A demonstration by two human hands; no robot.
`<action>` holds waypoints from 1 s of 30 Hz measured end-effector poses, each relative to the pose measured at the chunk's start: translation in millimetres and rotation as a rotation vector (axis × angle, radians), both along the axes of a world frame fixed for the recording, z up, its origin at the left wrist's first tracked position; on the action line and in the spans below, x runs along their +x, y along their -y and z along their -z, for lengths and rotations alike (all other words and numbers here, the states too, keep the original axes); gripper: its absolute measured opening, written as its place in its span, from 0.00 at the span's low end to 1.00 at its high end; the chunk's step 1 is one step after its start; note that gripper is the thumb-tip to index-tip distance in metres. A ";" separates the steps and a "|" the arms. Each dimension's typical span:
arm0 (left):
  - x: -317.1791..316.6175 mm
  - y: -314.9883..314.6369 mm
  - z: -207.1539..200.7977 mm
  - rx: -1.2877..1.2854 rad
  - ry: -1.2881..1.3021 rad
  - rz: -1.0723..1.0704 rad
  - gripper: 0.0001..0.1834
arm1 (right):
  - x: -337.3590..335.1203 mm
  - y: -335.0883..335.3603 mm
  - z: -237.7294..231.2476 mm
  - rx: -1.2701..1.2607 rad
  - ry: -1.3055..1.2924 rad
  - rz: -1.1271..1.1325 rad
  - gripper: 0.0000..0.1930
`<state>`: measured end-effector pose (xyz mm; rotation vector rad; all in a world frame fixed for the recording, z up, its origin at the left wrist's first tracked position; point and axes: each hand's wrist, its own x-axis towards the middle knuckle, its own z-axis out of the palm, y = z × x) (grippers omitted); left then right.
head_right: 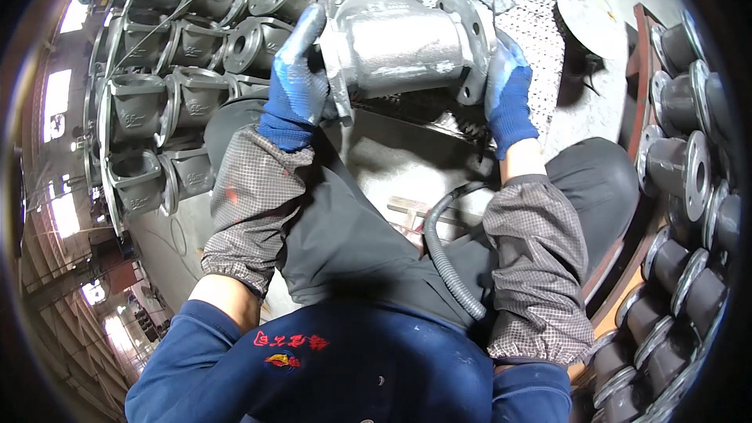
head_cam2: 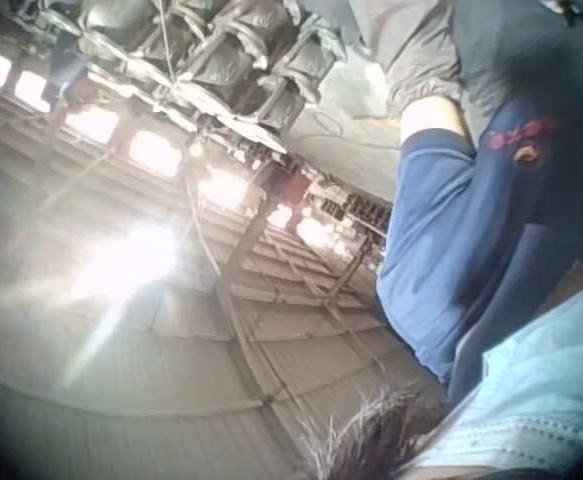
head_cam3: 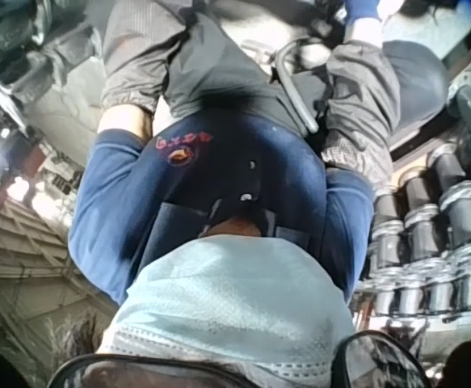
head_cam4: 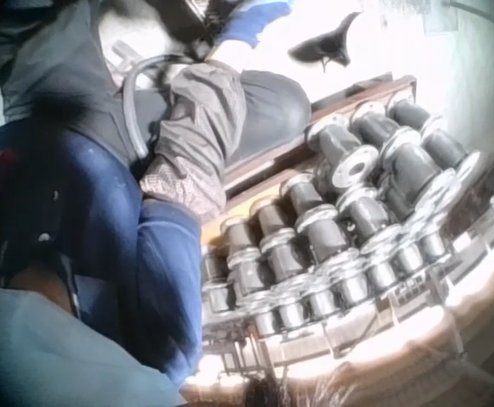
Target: The person uses a pneumatic tool to scrape the edges and interior surfaces of a metal casting, turns the object over to reach different sides, and then places it onto a stack on a pallet.
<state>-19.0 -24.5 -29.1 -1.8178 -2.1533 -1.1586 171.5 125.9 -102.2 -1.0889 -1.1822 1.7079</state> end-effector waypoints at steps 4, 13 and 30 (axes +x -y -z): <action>4.2 -7.5 3.3 0.051 0.109 0.090 0.29 | 3.2 -14.8 35.4 -0.099 -0.102 0.056 0.17; 26.5 -3.2 -18.5 -0.016 0.274 0.110 0.15 | 6.7 -7.0 12.6 -0.213 -0.167 -0.063 0.16; 26.8 17.3 -18.9 0.017 1.330 -0.054 0.20 | 34.8 38.3 -29.1 -0.097 -0.006 -0.220 0.12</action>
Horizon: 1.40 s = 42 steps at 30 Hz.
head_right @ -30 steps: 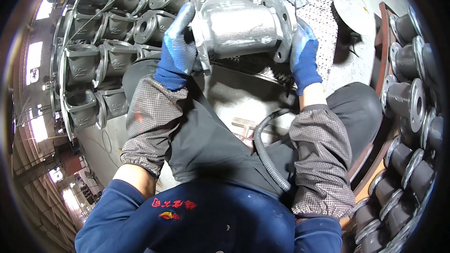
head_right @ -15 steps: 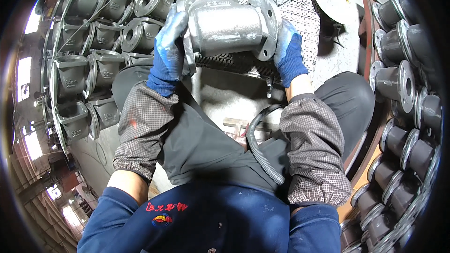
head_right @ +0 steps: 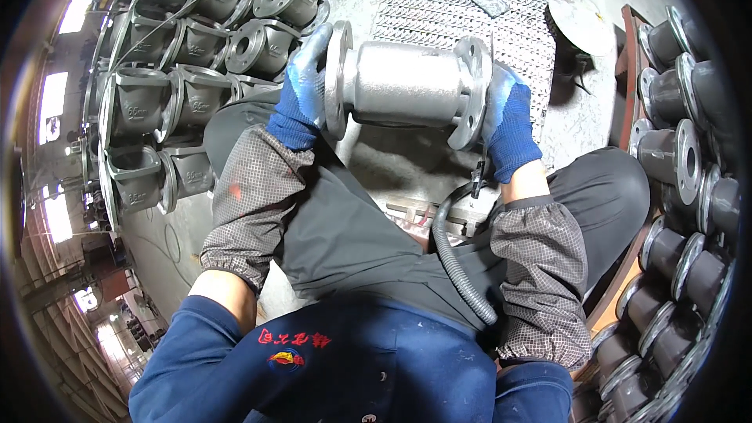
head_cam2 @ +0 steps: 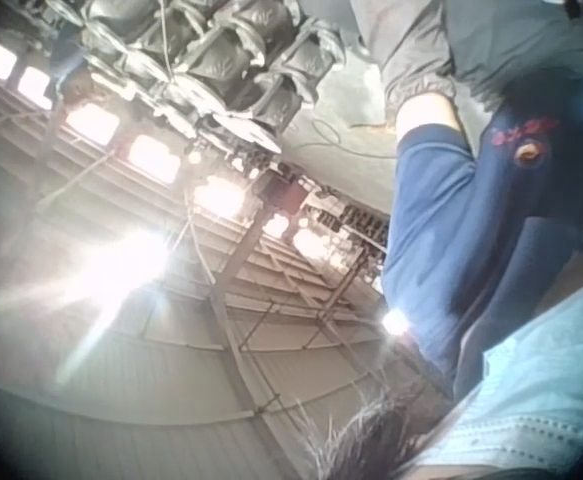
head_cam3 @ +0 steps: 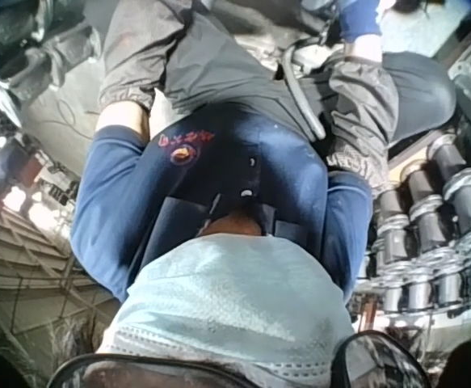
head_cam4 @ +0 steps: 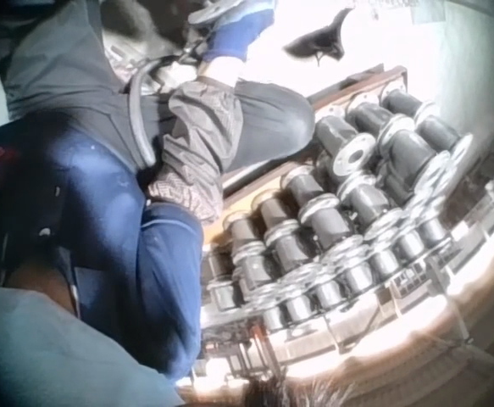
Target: The person uses a pneumatic tool to scrape the edges and interior surfaces of a metal casting, turns the object over to reach different sides, and then places it onto a stack on a pallet.
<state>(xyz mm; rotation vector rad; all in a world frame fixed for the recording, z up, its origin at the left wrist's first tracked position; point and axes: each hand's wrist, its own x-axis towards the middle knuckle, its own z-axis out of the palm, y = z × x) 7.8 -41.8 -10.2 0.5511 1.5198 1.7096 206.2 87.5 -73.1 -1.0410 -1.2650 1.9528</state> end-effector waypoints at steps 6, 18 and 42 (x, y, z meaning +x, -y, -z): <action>12.5 -9.4 -7.3 0.043 0.104 -0.040 0.18 | 11.6 -2.1 0.0 0.990 0.459 -0.128 0.11; -2.9 21.3 13.7 0.178 -1.435 0.331 0.18 | 19.2 19.9 37.3 -0.152 -0.184 0.104 0.18; 2.5 -30.8 -18.3 -0.017 -0.157 0.067 0.19 | 9.4 -51.5 -7.4 1.027 0.583 -0.276 0.20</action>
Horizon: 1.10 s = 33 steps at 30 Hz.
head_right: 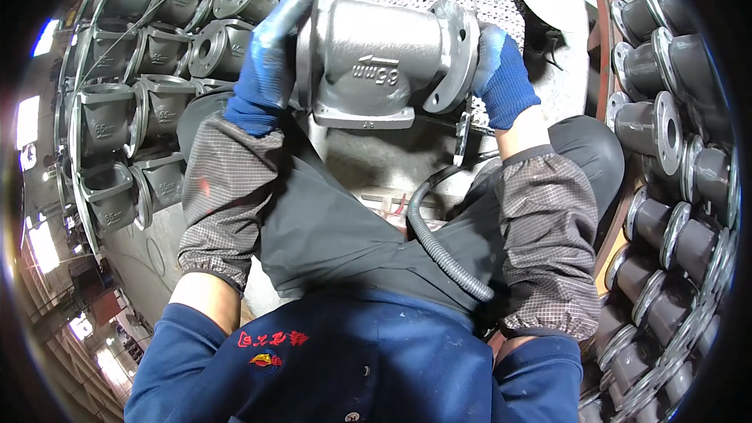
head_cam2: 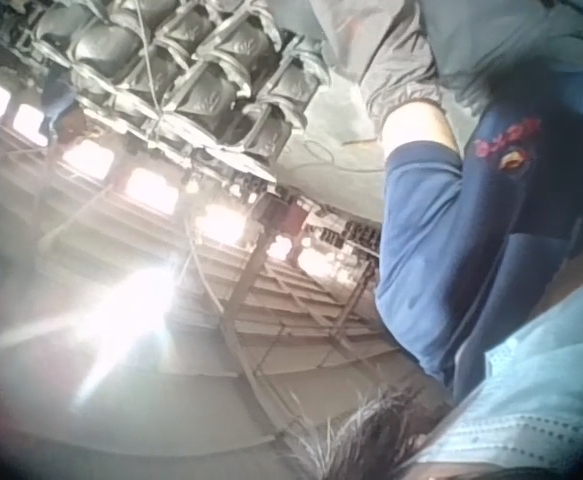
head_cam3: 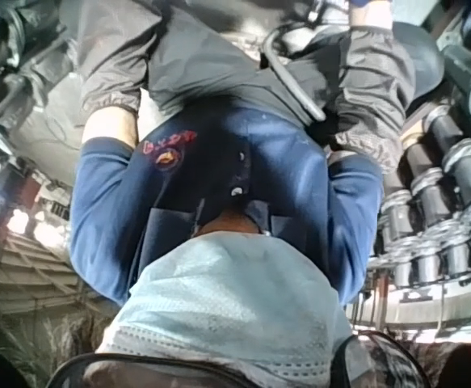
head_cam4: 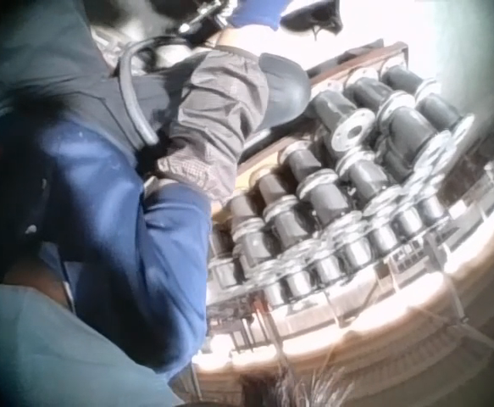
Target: The person uses a pneumatic tool to scrape the edges and interior surfaces of a metal casting, turns the object over to reach different sides, and then places it onto a stack on a pallet.
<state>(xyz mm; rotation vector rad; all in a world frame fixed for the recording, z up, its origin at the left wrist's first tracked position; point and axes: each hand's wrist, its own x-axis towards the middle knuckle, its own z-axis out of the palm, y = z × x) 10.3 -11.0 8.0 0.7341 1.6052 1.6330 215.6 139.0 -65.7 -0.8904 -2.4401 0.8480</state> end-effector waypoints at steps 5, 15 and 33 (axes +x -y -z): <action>-31.4 -13.2 28.4 0.204 -1.485 0.146 0.20 | -8.4 -10.3 -5.2 0.011 0.091 -0.001 0.22; -17.2 -34.8 18.0 -0.101 0.060 -0.147 0.22 | -20.6 -6.9 45.4 -0.822 -0.563 0.236 0.21; -29.4 -22.8 19.7 -0.103 0.283 -0.254 0.19 | -34.3 3.9 1.4 -0.799 -0.388 0.265 0.19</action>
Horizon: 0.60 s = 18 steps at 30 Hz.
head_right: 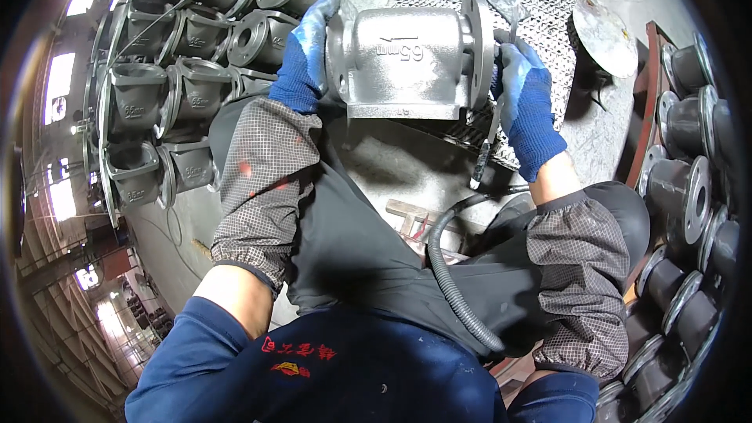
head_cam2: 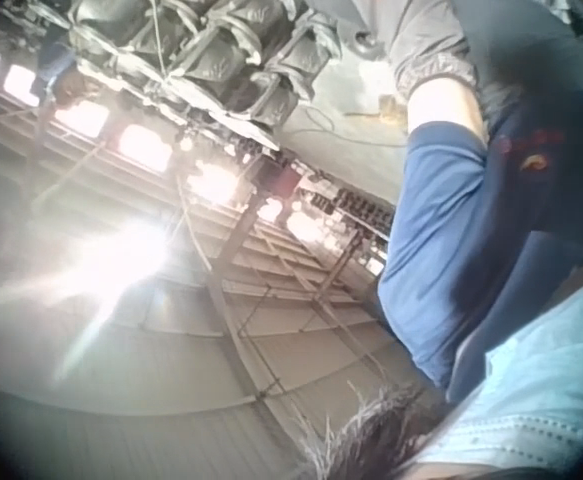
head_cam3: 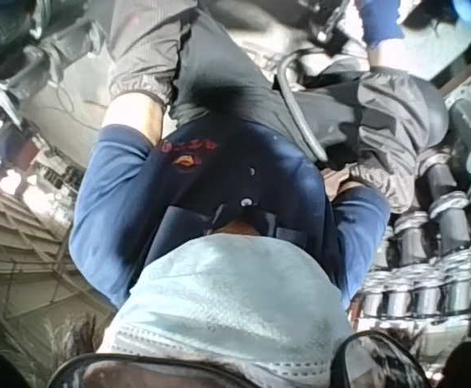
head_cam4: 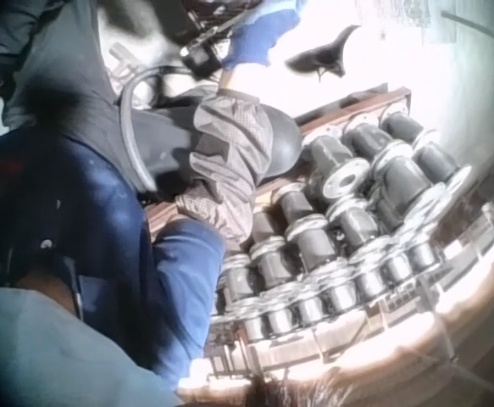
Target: The person uses a pneumatic tool to scrape the edges and interior surfaces of a metal casting, turns the object over to reach different sides, and then places it onto a stack on a pallet.
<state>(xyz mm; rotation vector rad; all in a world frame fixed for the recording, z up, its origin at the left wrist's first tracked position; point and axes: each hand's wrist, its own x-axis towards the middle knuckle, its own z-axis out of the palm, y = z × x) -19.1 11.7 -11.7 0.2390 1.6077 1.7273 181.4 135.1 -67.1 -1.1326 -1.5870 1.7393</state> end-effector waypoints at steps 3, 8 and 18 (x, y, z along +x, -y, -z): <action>-1.0 -1.3 0.8 -0.002 -0.069 0.021 0.18 | 3.7 -8.2 4.1 0.061 -0.007 0.000 0.19; 6.7 -11.4 -11.2 0.077 -1.072 0.370 0.19 | 17.5 -37.5 -28.3 -0.060 -0.220 0.233 0.15; 82.8 -27.4 -30.0 -0.076 -1.260 0.817 0.34 | 59.8 -33.6 -48.8 -0.002 -0.203 0.038 0.17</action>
